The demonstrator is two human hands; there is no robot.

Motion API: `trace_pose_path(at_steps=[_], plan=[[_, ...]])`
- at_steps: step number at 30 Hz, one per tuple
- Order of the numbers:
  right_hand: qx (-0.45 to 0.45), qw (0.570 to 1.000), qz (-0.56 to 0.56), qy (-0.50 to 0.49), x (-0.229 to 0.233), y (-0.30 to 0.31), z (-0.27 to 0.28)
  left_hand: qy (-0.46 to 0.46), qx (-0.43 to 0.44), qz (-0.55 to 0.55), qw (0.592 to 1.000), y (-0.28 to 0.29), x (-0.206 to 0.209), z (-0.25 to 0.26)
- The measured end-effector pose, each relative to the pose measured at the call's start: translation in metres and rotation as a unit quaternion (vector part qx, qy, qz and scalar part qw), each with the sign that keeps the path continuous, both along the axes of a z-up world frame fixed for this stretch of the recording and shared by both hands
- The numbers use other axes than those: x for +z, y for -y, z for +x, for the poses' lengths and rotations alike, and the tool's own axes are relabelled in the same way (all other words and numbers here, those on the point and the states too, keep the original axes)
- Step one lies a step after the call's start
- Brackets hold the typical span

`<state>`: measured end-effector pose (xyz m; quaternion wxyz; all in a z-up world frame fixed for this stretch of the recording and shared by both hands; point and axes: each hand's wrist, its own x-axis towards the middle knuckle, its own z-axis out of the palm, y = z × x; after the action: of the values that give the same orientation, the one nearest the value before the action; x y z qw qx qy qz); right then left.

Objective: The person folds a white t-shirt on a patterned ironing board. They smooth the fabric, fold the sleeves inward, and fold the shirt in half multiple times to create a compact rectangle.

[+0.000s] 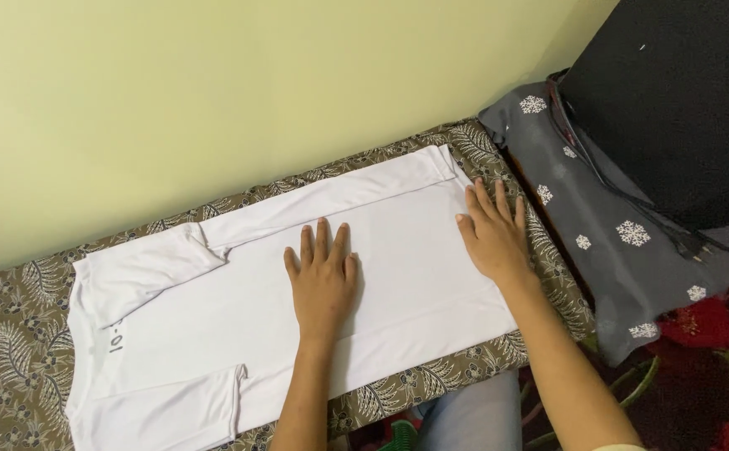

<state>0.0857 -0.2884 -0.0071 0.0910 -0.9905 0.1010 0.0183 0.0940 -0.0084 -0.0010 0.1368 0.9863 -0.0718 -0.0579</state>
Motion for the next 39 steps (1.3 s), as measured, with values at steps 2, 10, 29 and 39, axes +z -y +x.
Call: trace_pose_path(at_steps=[2,10,29,39], plan=[[0.009,0.999,0.001,0.048,0.000,-0.003,-0.005,0.013,-0.002,-0.008,1.000,0.000,0.005,-0.002],[0.183,0.978,0.040,0.088,0.000,-0.059,-0.073,0.055,-0.003,-0.018,0.998,0.000,-0.004,-0.001],[0.041,0.997,0.069,0.001,0.018,-0.034,-0.110,0.082,-0.042,-0.051,0.994,-0.001,-0.010,-0.051],[-0.019,0.984,0.086,0.155,0.001,-0.028,-0.109,0.111,-0.102,-0.053,0.987,0.002,-0.012,-0.078]])
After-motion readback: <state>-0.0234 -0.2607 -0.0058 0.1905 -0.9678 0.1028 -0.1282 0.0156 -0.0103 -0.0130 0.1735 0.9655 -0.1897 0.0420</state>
